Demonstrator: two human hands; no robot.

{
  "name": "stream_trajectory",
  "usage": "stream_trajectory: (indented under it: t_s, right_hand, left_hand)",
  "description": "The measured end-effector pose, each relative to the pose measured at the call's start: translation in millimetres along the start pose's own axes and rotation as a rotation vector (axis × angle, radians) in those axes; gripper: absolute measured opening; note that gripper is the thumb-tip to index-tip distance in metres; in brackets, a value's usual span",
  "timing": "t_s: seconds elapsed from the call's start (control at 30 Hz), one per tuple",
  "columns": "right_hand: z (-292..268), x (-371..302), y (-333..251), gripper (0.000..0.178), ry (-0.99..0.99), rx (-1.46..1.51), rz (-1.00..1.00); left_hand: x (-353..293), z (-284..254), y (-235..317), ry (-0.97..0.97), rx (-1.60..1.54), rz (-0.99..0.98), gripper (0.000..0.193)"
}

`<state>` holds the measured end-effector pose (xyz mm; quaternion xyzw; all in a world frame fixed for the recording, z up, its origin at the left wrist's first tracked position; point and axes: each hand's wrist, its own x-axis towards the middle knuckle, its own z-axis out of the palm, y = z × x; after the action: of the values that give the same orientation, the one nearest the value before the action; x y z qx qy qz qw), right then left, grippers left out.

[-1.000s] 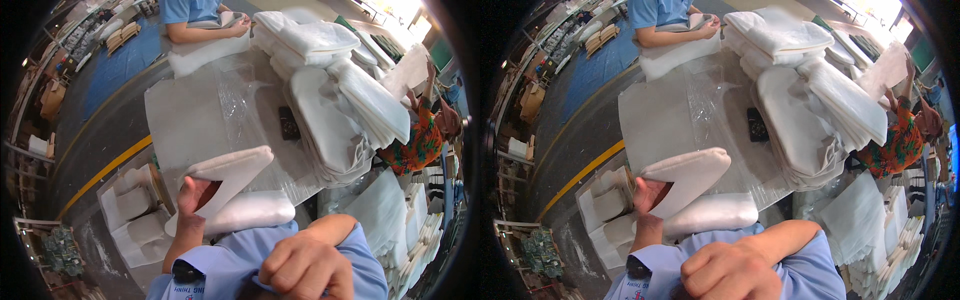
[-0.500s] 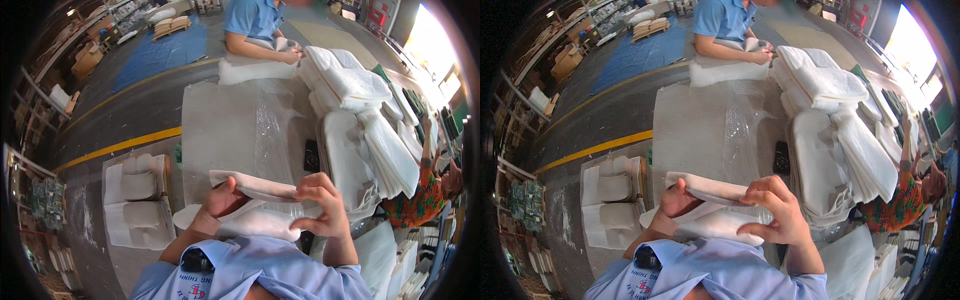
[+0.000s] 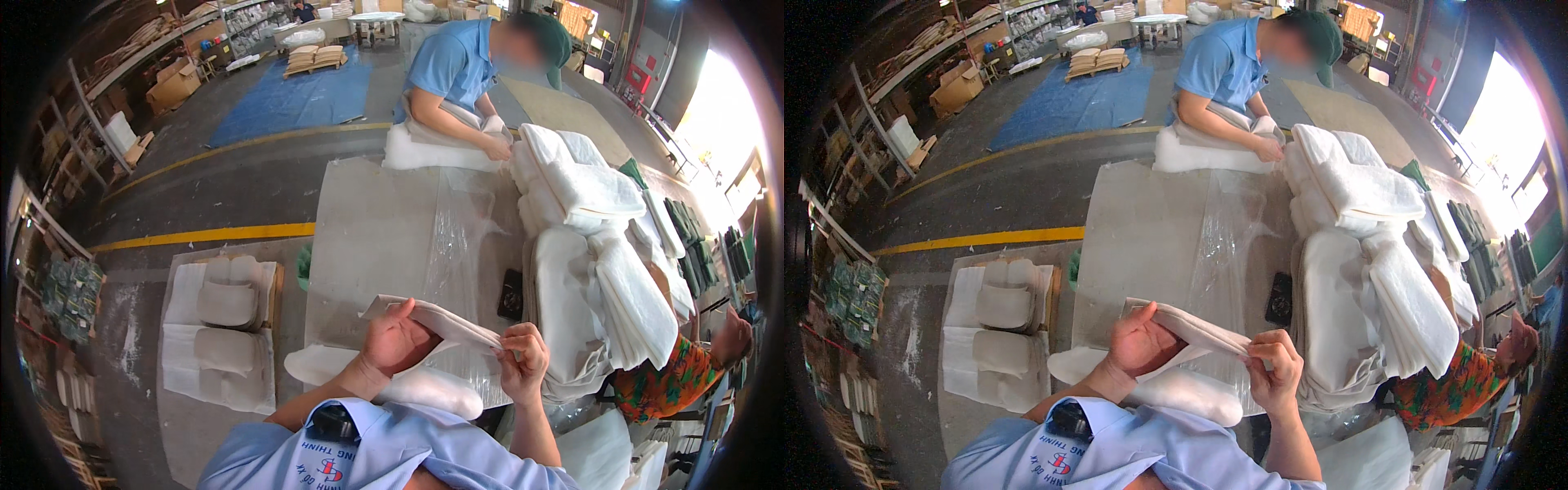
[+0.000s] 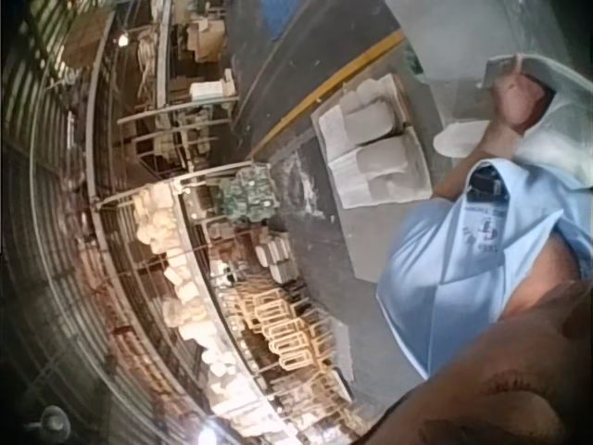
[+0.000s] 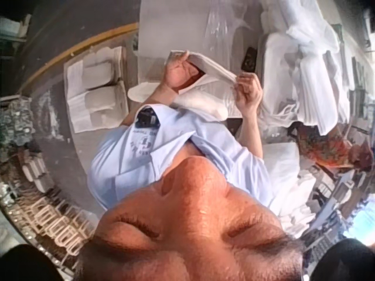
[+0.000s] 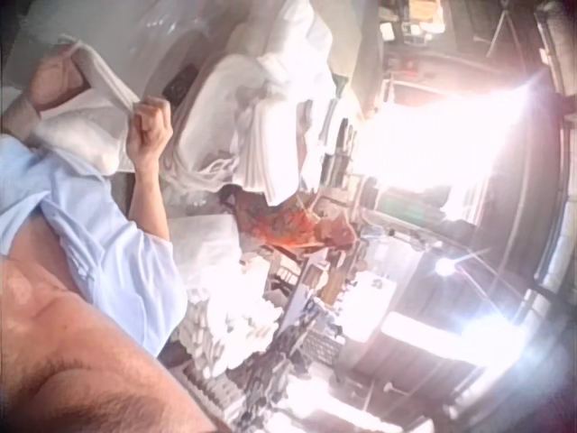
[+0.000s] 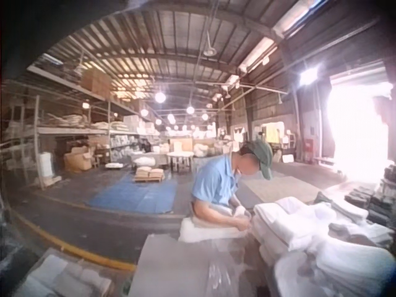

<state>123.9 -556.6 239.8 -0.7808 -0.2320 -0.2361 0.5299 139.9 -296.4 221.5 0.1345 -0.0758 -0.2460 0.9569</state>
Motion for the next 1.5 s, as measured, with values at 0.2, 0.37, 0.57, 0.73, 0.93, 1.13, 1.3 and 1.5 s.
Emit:
stream_trajectory:
  t_s: [0.2, 0.37, 0.57, 0.73, 0.93, 1.13, 1.3, 1.5]
  right_hand:
    - [-6.7, 10.0, 12.4, 0.024, -0.077, -0.054, 0.08]
    - [-10.6, 20.6, 11.6, 0.024, -0.164, -0.078, 0.08]
    - [9.3, 68.2, -51.4, 0.023, -0.217, -0.208, -0.096]
    - [20.0, 83.2, -48.5, 0.022, -0.249, -0.281, -0.227]
    - [45.9, 99.7, -51.0, 0.015, -0.062, -0.114, -0.335]
    - [-4.9, 93.8, -90.4, 0.013, 0.168, -0.055, -0.411]
    - [-19.4, 60.5, -50.1, 0.013, 0.21, -0.128, -0.318]
    - [-15.6, -40.4, 79.3, 0.025, -0.327, -0.337, 0.258]
  left_hand:
    - [0.7, -8.2, -4.0, -0.104, 0.151, 0.028, 0.054]
    - [0.3, -2.7, 1.7, -0.057, 0.122, 0.086, 0.047]
    - [1.8, -14.7, 14.4, 0.084, 0.381, 0.036, 0.039]
    - [17.1, -6.5, -4.6, 0.085, 0.382, -0.049, 0.038]
    - [16.3, -47.8, 21.9, 0.0, 1.24, 0.056, 0.044]
    - [47.6, 6.1, 25.3, 0.016, 1.133, 0.122, 0.054]
    - [30.7, 57.7, 119.2, 0.04, 0.79, 0.512, 0.055]
    - [50.3, 52.1, 130.5, 0.041, 0.596, 0.469, 0.055]
